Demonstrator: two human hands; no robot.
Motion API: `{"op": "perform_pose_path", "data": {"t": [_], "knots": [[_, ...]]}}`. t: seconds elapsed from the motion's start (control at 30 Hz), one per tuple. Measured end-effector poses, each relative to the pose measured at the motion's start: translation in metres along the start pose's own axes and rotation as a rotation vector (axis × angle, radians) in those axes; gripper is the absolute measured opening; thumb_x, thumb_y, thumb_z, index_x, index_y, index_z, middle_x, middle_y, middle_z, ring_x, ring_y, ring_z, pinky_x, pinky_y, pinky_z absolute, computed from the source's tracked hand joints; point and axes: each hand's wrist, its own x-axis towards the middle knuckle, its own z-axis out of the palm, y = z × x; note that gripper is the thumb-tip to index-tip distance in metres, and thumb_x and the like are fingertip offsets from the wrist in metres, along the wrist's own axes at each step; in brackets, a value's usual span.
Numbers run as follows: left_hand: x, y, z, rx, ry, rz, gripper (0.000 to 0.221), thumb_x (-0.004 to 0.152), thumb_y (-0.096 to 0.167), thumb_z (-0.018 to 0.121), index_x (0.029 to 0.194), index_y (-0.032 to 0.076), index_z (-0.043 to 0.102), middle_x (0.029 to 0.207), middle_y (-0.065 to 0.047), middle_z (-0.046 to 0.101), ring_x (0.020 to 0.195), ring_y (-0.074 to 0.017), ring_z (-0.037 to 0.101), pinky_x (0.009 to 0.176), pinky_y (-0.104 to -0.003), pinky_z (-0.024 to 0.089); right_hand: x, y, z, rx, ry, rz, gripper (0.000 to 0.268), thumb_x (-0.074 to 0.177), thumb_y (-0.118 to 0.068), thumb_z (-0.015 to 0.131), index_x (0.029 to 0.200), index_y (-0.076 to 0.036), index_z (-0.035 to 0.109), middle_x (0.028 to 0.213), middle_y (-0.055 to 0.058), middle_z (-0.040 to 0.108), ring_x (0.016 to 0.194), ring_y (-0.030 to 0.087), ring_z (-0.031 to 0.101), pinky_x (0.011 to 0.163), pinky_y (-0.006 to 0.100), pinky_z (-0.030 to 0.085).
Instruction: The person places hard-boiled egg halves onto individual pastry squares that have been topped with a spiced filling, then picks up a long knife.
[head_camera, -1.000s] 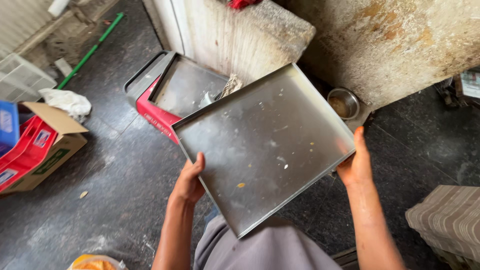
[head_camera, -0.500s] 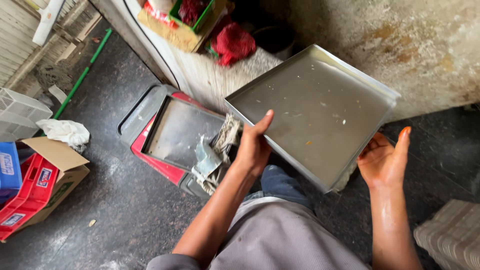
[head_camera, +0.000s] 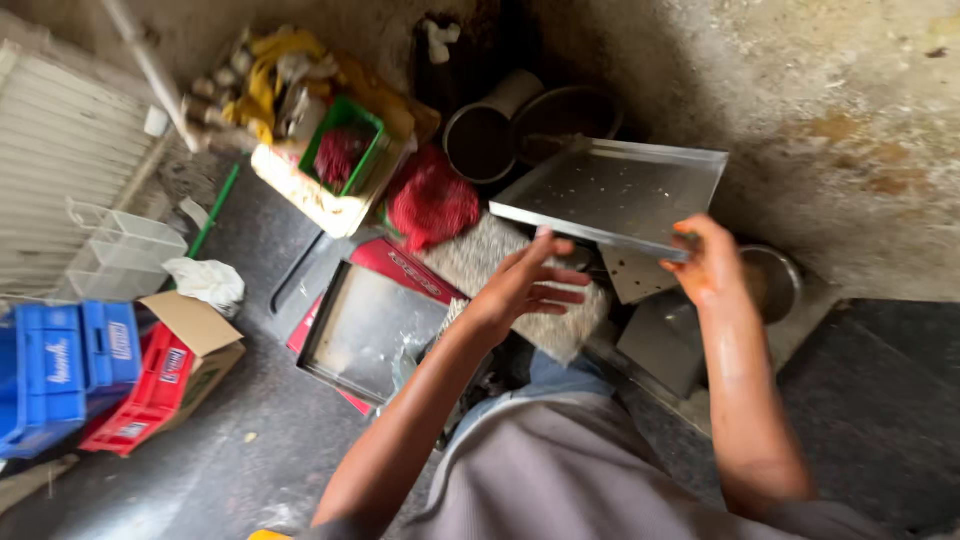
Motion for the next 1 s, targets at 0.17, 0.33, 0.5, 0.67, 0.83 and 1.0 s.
{"op": "perform_pose_path", "data": {"t": [0.17, 0.33, 0.5, 0.67, 0.83, 1.0], "knots": [[0.034, 0.039, -0.039, -0.074, 0.2, -0.071, 0.068, 0.1, 0.063, 0.032, 0.137, 0.009, 0.054, 0.117, -0.017, 0.076, 0.103, -0.0277, 0.074, 0.089, -0.041, 0.057, 0.106, 0.067, 0.046, -0.47, -0.08, -0.091, 0.014, 0.086, -0.01, 0.069, 0.078, -0.002, 0.06, 0.063, 0.008, 0.06, 0.047, 0.017, 0.051, 0.044, 0.032, 0.039], [0.086, 0.074, -0.072, -0.104, 0.353, -0.064, 0.055, 0.103, 0.053, 0.042, 0.134, 0.01, 0.056, 0.116, -0.017, 0.075, 0.101, -0.0275, 0.074, 0.088, -0.042, 0.057, 0.187, 0.11, 0.076, -0.47, 0.004, -0.023, 0.017, 0.087, -0.009, 0.068, 0.077, -0.002, 0.057, 0.062, 0.009, 0.058, 0.048, 0.017, 0.055, 0.044, 0.034, 0.042], [0.194, 0.064, -0.142, -0.241, 0.543, -0.049, 0.053, 0.103, 0.046, 0.052, 0.135, 0.003, 0.056, 0.118, -0.017, 0.074, 0.107, -0.0282, 0.07, 0.09, -0.042, 0.056, 0.26, 0.163, 0.085, -0.391, 0.073, 0.198, 0.031, 0.095, -0.013, 0.065, 0.069, -0.002, 0.051, 0.056, 0.011, 0.052, 0.045, 0.021, 0.048, 0.045, 0.041, 0.037], [0.357, 0.036, -0.268, -0.663, 0.71, 0.043, 0.072, 0.101, 0.058, 0.044, 0.149, 0.003, 0.041, 0.144, -0.021, 0.057, 0.118, -0.0321, 0.065, 0.105, -0.045, 0.053, 0.264, 0.182, 0.082, -0.891, 0.041, 0.085, 0.044, 0.102, -0.031, 0.06, 0.069, -0.003, 0.058, 0.055, 0.011, 0.05, 0.049, 0.025, 0.05, 0.052, 0.045, 0.037], [0.469, 0.041, -0.363, -0.746, 0.956, -0.114, 0.068, 0.102, 0.062, 0.036, 0.151, 0.014, 0.038, 0.117, -0.01, 0.057, 0.094, -0.0235, 0.059, 0.085, -0.041, 0.053, 0.247, 0.123, 0.1, -1.069, 0.094, -0.366, 0.046, 0.106, -0.043, 0.057, 0.091, -0.001, 0.067, 0.061, 0.009, 0.054, 0.054, 0.024, 0.052, 0.053, 0.044, 0.04], [0.512, 0.062, -0.412, -1.114, 0.896, 0.267, 0.04, 0.112, 0.038, 0.037, 0.123, 0.005, 0.058, 0.083, -0.009, 0.064, 0.06, -0.0178, 0.06, 0.05, -0.027, 0.047, 0.285, 0.077, 0.152, -1.164, 0.076, -0.824, 0.028, 0.112, -0.026, 0.065, 0.105, 0.0, 0.071, 0.094, 0.018, 0.07, 0.089, 0.034, 0.06, 0.077, 0.046, 0.048]]}}
